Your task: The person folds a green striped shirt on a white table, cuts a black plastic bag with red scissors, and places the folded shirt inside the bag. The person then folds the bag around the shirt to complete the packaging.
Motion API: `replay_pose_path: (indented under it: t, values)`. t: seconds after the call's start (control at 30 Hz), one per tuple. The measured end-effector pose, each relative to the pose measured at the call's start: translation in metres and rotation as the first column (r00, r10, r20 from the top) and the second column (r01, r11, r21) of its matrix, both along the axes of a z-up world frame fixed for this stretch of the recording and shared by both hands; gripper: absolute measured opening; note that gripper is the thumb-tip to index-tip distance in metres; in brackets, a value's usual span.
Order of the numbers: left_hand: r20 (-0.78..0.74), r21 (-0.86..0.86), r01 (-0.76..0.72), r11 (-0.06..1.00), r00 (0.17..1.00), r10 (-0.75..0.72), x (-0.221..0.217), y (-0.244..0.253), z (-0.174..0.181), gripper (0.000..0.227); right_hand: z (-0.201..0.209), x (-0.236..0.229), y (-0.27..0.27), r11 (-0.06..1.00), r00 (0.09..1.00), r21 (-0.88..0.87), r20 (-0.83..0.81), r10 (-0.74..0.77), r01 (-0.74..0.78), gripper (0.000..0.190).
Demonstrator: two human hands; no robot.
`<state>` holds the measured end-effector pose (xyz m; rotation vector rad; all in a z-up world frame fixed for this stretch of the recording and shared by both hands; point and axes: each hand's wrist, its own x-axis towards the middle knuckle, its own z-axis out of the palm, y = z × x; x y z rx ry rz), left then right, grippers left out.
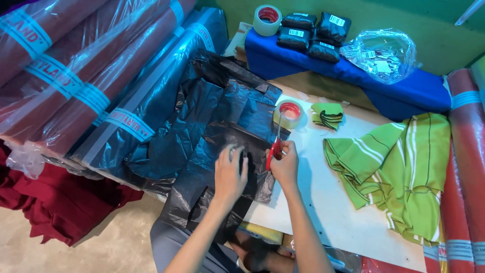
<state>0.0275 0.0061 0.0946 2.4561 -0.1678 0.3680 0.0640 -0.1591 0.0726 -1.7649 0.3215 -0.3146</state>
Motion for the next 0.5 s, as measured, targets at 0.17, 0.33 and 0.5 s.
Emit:
replay_pose_path:
  t: [0.17,0.33,0.5]
  values:
    - [0.092,0.091,0.174,0.980,0.979,-0.183,0.050,0.011,0.019,0.045,-0.006,0.008,-0.033,0.999,0.999,0.007,0.036,0.037,-0.037,0.037]
    - [0.029,0.284,0.392,0.875,0.909,-0.417,0.072,0.002,0.026,0.056,-0.029,0.027,-0.080,1.000,0.994,0.016,0.106,0.010,-0.012,0.037]
    - [-0.096,0.326,0.407,0.853,0.912,-0.398,0.047,-0.027,0.018,0.067,-0.047,0.039,-0.101,0.997,0.993,0.018,0.090,-0.082,0.081,0.038]
